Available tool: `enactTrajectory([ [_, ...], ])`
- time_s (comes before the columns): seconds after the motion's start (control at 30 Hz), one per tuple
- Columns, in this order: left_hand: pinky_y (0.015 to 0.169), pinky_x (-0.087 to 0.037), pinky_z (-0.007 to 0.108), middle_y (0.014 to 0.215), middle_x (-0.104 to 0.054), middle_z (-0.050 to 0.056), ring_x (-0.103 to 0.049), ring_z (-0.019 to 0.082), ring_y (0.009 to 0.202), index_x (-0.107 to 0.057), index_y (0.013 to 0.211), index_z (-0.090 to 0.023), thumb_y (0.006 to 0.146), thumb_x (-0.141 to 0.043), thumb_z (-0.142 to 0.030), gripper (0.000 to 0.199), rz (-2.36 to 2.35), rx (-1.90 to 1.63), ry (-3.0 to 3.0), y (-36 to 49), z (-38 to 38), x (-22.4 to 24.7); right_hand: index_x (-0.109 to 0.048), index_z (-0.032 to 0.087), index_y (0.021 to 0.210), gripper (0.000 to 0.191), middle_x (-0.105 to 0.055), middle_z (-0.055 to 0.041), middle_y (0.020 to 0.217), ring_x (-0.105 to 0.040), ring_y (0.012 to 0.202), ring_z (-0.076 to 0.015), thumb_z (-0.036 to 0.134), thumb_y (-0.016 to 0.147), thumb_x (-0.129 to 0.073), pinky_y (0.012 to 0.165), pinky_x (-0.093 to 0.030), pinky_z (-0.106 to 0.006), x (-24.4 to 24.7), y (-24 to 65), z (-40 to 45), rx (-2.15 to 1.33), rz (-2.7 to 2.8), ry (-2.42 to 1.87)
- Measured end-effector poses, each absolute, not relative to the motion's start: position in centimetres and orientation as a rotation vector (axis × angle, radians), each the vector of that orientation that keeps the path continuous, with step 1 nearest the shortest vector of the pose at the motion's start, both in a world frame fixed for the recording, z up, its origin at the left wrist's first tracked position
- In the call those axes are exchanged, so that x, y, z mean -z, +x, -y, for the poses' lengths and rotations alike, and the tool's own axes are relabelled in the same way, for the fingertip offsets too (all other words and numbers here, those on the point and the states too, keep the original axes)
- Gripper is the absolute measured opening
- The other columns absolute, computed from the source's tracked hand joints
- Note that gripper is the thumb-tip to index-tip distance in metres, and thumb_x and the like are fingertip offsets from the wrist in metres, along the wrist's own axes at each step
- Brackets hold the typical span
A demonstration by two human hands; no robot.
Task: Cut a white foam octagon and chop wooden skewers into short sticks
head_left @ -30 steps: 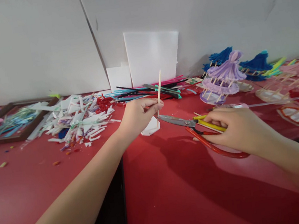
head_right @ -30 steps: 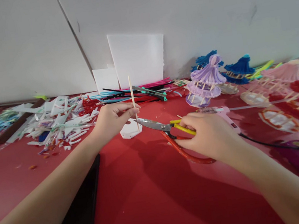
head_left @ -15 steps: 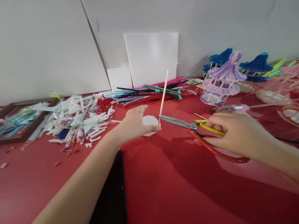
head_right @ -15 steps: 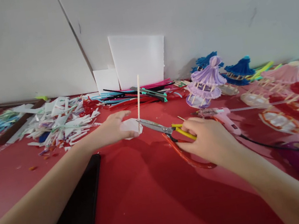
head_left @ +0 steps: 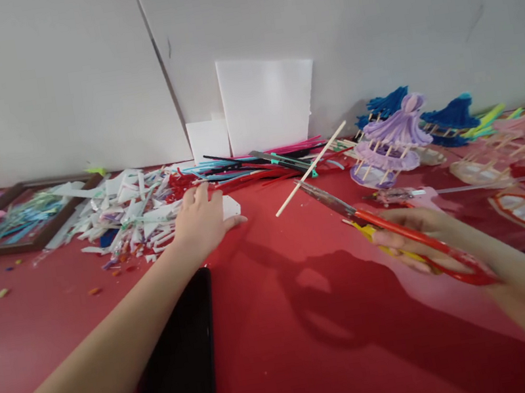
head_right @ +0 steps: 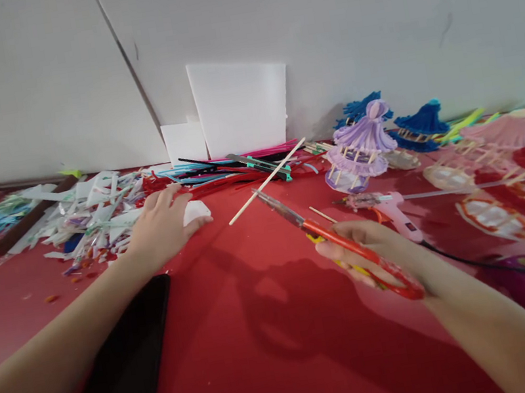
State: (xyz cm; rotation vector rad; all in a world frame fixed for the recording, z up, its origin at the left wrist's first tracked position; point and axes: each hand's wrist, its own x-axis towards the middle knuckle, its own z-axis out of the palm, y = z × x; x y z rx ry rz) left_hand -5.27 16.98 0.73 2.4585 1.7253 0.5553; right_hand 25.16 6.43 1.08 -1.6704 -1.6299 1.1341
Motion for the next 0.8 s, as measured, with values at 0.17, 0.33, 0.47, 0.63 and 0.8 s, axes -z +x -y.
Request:
enactTrajectory([
  [0.17, 0.073, -0.052, 0.032, 0.094, -0.071, 0.009, -0.066, 0.023, 0.09, -0.066, 0.087, -0.018, 0.093, -0.034, -0.055, 0.05, -1.432, -0.864, 1.855, -3.6, -13.6, -0.2, -0.042, 0.024, 0.067, 0.044, -0.034, 0.0107, 0.043, -0.029, 0.03, -0.006, 0.063, 0.073, -0.063, 0.032, -0.02, -0.022, -0.3, 24.3, -5.8, -1.508, 1.511, -1.61],
  [0.33, 0.055, -0.053, 0.025, 0.088, -0.07, 0.003, -0.066, 0.013, 0.058, -0.058, 0.095, -0.018, 0.084, -0.06, -0.044, 0.028, -1.193, -0.77, 1.427, -1.1, -10.6, -0.4, -0.045, 0.023, 0.064, 0.042, -0.039, 0.0061, 0.057, -0.039, 0.049, -0.0099, 0.059, 0.075, -0.064, 0.044, -0.029, -0.024, 0.5, 24.0, -5.5, -1.204, 1.792, -1.657],
  [0.47, 0.053, -0.054, 0.021, 0.079, -0.068, 0.0, -0.065, 0.009, 0.051, -0.055, 0.085, -0.017, 0.08, -0.066, -0.03, 0.017, -1.207, -0.849, 1.278, -1.0, -10.2, -0.5, -0.047, 0.022, 0.07, 0.039, -0.036, 0.0064, 0.062, -0.037, 0.055, -0.0105, 0.057, 0.077, -0.063, 0.049, -0.03, -0.024, 0.7, 23.6, -5.2, -1.105, 1.931, -1.727],
  [0.63, 0.05, -0.053, 0.02, 0.073, -0.069, 0.0, -0.063, 0.009, 0.048, -0.057, 0.077, -0.017, 0.077, -0.069, -0.029, 0.017, -1.131, -0.899, 1.237, -1.2, -9.8, 0.2, -0.051, 0.021, 0.071, 0.034, -0.041, 0.0049, 0.063, -0.039, 0.055, -0.0105, 0.052, 0.079, -0.062, 0.048, -0.031, -0.023, 0.6, 23.1, -5.2, -0.978, 2.036, -1.695],
  [0.8, 0.051, -0.053, 0.021, 0.067, -0.065, -0.002, -0.064, 0.01, 0.05, -0.055, 0.073, -0.018, 0.077, -0.068, -0.03, 0.018, -1.078, -0.84, 1.26, -0.6, -8.8, 0.5, -0.059, 0.021, 0.085, 0.027, -0.057, 0.0009, 0.074, -0.05, 0.062, -0.0133, 0.045, 0.078, -0.066, 0.054, -0.04, -0.025, 0.0, 22.6, -5.0, -0.901, 2.186, -1.674],
])
